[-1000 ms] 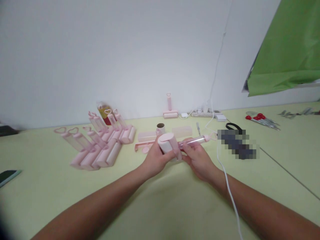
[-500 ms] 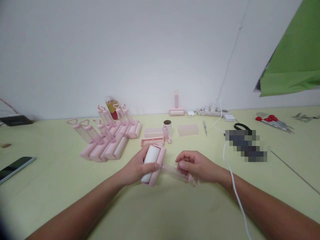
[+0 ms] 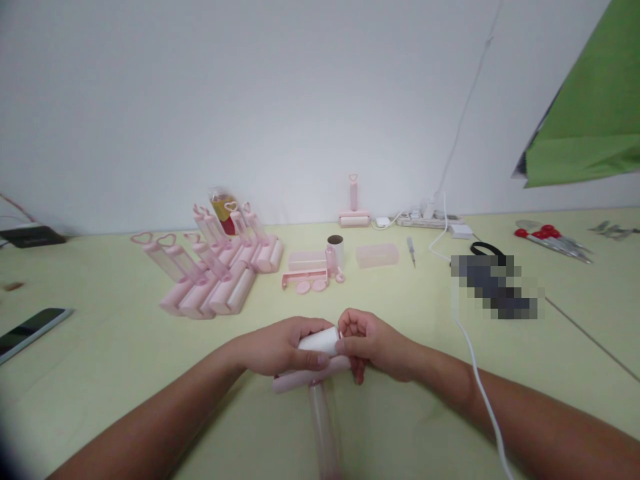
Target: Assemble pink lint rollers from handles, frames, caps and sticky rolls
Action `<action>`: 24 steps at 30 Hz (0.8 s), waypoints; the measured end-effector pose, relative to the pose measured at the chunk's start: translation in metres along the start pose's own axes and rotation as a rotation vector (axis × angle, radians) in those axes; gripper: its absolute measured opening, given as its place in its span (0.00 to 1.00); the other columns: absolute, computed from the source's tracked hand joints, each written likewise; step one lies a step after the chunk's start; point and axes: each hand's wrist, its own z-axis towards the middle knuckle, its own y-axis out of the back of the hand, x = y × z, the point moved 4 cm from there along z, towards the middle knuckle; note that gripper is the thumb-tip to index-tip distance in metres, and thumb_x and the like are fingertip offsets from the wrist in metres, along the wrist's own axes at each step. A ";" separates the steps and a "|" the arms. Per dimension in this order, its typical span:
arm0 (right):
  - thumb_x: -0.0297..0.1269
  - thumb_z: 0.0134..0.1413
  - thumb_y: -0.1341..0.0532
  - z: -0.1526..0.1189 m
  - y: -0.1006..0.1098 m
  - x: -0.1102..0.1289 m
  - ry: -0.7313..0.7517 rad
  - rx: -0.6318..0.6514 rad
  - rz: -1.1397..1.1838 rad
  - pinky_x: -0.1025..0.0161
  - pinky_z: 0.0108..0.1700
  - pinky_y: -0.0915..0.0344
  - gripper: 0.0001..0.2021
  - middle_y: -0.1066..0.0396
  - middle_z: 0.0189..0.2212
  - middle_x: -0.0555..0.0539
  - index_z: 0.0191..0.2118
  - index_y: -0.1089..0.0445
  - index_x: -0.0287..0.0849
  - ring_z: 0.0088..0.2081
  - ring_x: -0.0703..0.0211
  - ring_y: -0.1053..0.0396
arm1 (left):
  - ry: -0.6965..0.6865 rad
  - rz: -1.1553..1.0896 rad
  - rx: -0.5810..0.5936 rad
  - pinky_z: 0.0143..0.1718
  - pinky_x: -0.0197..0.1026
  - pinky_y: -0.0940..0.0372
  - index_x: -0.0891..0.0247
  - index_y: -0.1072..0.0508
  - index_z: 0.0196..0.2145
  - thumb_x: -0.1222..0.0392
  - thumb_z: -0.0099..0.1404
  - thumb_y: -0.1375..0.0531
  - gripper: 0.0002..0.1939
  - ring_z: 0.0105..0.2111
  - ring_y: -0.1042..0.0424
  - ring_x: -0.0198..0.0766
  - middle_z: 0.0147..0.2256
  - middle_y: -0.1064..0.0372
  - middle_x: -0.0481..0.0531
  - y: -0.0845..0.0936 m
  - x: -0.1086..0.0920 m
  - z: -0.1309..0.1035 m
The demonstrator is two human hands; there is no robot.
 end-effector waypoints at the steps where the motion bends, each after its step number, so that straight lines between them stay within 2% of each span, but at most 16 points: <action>1: 0.41 0.46 0.29 -0.001 -0.001 -0.001 -0.008 0.005 0.001 0.68 0.18 0.31 0.19 0.34 0.20 0.57 0.36 0.40 0.42 0.17 0.67 0.35 | 0.007 0.022 0.015 0.33 0.35 0.40 0.61 0.28 0.46 0.49 0.60 0.37 0.19 0.35 0.32 0.38 0.39 0.28 0.49 0.000 0.000 -0.001; 4: 0.39 0.44 0.27 -0.004 -0.004 -0.001 0.000 0.004 0.011 0.65 0.21 0.28 0.21 0.31 0.23 0.55 0.35 0.39 0.41 0.19 0.67 0.33 | -0.005 0.040 0.047 0.34 0.35 0.39 0.61 0.28 0.47 0.49 0.61 0.38 0.19 0.35 0.31 0.38 0.39 0.28 0.49 -0.002 0.000 -0.003; 13: 0.35 0.39 0.26 -0.008 -0.014 -0.006 -0.028 0.063 0.106 0.64 0.22 0.26 0.22 0.29 0.23 0.54 0.33 0.42 0.41 0.20 0.65 0.30 | -0.118 -0.018 0.213 0.38 0.36 0.37 0.60 0.30 0.49 0.52 0.62 0.37 0.19 0.39 0.31 0.39 0.42 0.29 0.50 0.000 -0.007 -0.006; 17: 0.36 0.38 0.27 -0.009 -0.015 -0.004 -0.006 0.054 0.130 0.63 0.22 0.26 0.22 0.29 0.23 0.54 0.32 0.42 0.41 0.20 0.65 0.30 | -0.128 -0.039 0.212 0.37 0.36 0.36 0.60 0.29 0.48 0.50 0.61 0.36 0.19 0.38 0.31 0.39 0.40 0.29 0.50 0.002 -0.011 -0.005; 21: 0.35 0.38 0.28 -0.010 -0.014 -0.001 0.019 0.024 0.133 0.63 0.22 0.26 0.21 0.30 0.23 0.55 0.32 0.43 0.42 0.19 0.66 0.32 | -0.117 -0.159 0.225 0.36 0.37 0.36 0.59 0.31 0.50 0.49 0.62 0.37 0.21 0.36 0.31 0.39 0.40 0.29 0.51 0.001 -0.013 -0.005; 24: 0.36 0.39 0.29 -0.008 -0.012 0.000 0.028 -0.019 0.115 0.63 0.21 0.27 0.20 0.33 0.21 0.58 0.32 0.44 0.43 0.18 0.67 0.34 | -0.149 -0.146 0.142 0.36 0.37 0.36 0.60 0.30 0.49 0.47 0.61 0.37 0.22 0.36 0.32 0.39 0.40 0.29 0.51 0.004 -0.009 -0.002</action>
